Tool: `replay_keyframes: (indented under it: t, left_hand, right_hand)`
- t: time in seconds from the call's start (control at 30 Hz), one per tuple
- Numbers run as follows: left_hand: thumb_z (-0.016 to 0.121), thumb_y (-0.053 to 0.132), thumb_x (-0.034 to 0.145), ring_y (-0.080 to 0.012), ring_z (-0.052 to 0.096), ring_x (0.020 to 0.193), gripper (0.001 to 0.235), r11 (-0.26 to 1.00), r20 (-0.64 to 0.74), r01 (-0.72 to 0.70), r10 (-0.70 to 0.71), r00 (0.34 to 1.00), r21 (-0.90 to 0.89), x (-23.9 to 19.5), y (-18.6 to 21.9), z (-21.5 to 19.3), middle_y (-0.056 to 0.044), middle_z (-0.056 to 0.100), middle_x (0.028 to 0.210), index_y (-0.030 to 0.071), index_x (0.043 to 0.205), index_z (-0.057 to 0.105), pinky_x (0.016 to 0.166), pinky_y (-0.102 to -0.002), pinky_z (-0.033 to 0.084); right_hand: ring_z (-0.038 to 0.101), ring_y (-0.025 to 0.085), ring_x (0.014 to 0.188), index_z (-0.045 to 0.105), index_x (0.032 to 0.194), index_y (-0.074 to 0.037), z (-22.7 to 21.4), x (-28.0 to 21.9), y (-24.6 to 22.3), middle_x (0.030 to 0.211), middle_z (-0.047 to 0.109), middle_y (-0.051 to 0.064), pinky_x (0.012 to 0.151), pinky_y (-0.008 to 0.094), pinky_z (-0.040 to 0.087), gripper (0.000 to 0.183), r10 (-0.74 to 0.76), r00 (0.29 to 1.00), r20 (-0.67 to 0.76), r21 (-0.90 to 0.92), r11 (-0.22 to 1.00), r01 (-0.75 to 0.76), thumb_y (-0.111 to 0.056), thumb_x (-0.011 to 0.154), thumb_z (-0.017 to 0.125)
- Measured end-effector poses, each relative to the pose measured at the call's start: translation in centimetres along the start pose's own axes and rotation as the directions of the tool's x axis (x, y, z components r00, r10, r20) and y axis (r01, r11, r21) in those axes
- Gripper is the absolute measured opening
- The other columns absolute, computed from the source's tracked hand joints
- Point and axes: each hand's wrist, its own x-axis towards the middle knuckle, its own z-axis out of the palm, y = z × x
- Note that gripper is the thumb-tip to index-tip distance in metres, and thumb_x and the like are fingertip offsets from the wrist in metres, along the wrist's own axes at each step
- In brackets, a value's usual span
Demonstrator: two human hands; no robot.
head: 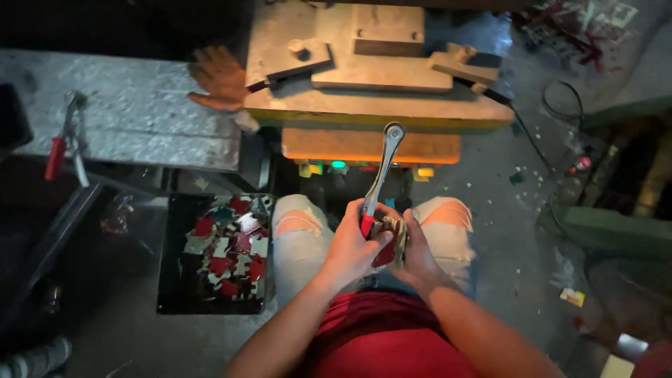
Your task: Operating a manual press machine using a wrench and a hand tool to process metal parts
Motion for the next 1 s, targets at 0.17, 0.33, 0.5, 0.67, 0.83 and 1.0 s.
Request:
replay_keyframes:
  t: [0.17,0.33,0.5,0.67,0.83,1.0]
  left_hand:
    - [0.083,0.022,0.081,-0.0444,0.063,0.122,0.066,0.997,0.061,-0.051,0.047,0.997,0.062,-0.8,-0.4,2.4,-0.020,0.070,0.123,0.012,0.138,0.051,0.100,-0.053,0.051]
    - [0.089,0.024,0.074,-0.0428,0.063,0.124,0.076,0.984,0.063,-0.095,0.087,0.994,0.151,-1.9,-1.0,3.1,-0.020,0.070,0.125,0.013,0.139,0.051,0.101,-0.052,0.053]
    - [0.081,0.009,0.078,-0.0499,0.062,0.115,0.067,0.983,-0.030,-0.182,0.182,0.983,0.005,-1.7,-2.0,2.5,-0.024,0.062,0.115,0.007,0.138,0.050,0.095,-0.055,0.050]
    - [0.073,0.003,0.077,-0.0261,0.062,0.104,0.065,0.955,0.064,-0.275,0.283,0.957,-0.110,-3.5,-0.7,2.1,-0.014,0.065,0.114,0.011,0.137,0.050,0.091,-0.038,0.051]
    - [0.069,-0.003,0.076,-0.0302,0.073,0.099,0.062,0.840,0.055,-0.500,0.501,0.864,0.212,-4.2,-2.6,3.3,-0.020,0.067,0.117,0.000,0.133,0.045,0.082,-0.035,0.059]
    - [0.073,0.010,0.083,-0.0344,0.066,0.087,0.050,0.755,-0.022,-0.519,0.574,0.818,0.400,-5.5,-2.0,3.1,-0.018,0.063,0.107,0.002,0.128,0.053,0.075,-0.039,0.056]
  right_hand:
    - [0.069,0.020,0.077,0.067,0.112,-0.010,1.6,-2.3,-0.8,0.092,0.074,0.011,0.064,0.028,0.057,0.047,0.069,0.955,-0.288,0.132,0.991,-0.032,-0.054,0.097,0.062]
    - [0.062,0.006,0.058,0.071,0.094,-0.009,2.5,-2.8,-2.1,0.081,0.074,0.001,0.038,0.008,0.046,0.048,0.194,0.859,-0.475,0.221,0.970,-0.097,-0.056,0.087,0.079]
    - [0.070,0.028,0.080,0.064,0.115,-0.008,6.4,-6.6,-4.6,0.090,0.071,0.016,0.072,0.040,0.060,0.042,-0.081,0.929,-0.361,-0.035,0.997,0.073,-0.044,0.111,0.043]
    - [0.059,0.032,0.127,0.031,0.157,-0.005,0.1,-8.3,-3.0,0.145,0.056,0.020,0.108,0.051,0.045,0.075,-0.235,0.925,0.298,0.107,0.971,0.212,-0.033,0.098,0.068]
    - [0.062,0.016,0.098,0.031,0.162,-0.014,-2.0,-7.0,-1.6,0.136,0.062,0.012,0.080,0.027,0.045,0.075,-0.029,0.945,0.325,0.212,0.976,-0.043,-0.018,0.093,0.060]
    - [0.064,0.026,0.103,0.062,0.129,-0.013,-9.4,-5.9,1.8,0.119,0.068,0.011,0.095,0.045,0.050,0.045,0.319,0.926,-0.200,0.346,0.908,-0.238,-0.031,0.089,0.057]
